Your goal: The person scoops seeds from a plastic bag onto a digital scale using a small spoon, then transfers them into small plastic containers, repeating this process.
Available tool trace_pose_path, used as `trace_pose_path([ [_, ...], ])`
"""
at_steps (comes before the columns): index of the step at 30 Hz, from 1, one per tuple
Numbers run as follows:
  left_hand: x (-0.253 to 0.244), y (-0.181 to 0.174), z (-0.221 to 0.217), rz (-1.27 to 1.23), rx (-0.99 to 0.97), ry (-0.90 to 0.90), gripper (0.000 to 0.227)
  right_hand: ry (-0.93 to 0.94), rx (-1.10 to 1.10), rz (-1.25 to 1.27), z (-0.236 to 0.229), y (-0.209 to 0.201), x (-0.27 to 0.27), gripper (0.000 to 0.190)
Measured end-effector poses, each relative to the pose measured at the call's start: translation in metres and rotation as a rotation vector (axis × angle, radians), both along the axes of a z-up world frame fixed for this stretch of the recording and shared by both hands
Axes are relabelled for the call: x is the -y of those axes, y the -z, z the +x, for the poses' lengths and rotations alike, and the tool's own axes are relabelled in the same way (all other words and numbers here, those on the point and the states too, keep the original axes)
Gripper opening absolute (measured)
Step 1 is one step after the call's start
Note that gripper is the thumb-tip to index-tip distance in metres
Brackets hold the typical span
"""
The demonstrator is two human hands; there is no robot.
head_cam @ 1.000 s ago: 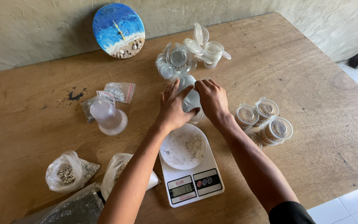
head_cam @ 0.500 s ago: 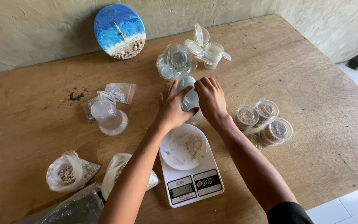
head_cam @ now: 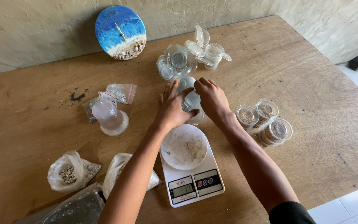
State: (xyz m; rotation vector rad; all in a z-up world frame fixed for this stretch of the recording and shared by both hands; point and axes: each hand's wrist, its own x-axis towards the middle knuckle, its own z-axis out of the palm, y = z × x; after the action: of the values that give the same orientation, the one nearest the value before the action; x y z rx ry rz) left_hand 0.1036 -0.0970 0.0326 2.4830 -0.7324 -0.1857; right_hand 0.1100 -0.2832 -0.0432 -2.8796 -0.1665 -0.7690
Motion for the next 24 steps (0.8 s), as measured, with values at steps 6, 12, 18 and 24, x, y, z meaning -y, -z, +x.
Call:
trace_pose_path([
  [6,-0.004,0.001,0.002,0.061,0.017,0.008,0.084,-0.057,-0.106,0.11,-0.017,-0.025,-0.005,0.007],
  [12,-0.008,0.004,-0.004,0.078,0.05,0.037,0.093,-0.073,-0.045,0.083,-0.03,-0.04,-0.013,0.02],
  [18,-0.017,-0.002,-0.014,0.032,0.11,0.027,0.092,-0.137,0.272,-0.125,-0.031,-0.045,-0.015,0.007],
  [24,-0.03,-0.022,-0.032,-0.022,0.16,0.01,0.094,-0.274,0.453,-0.037,-0.043,-0.061,-0.019,0.01],
])
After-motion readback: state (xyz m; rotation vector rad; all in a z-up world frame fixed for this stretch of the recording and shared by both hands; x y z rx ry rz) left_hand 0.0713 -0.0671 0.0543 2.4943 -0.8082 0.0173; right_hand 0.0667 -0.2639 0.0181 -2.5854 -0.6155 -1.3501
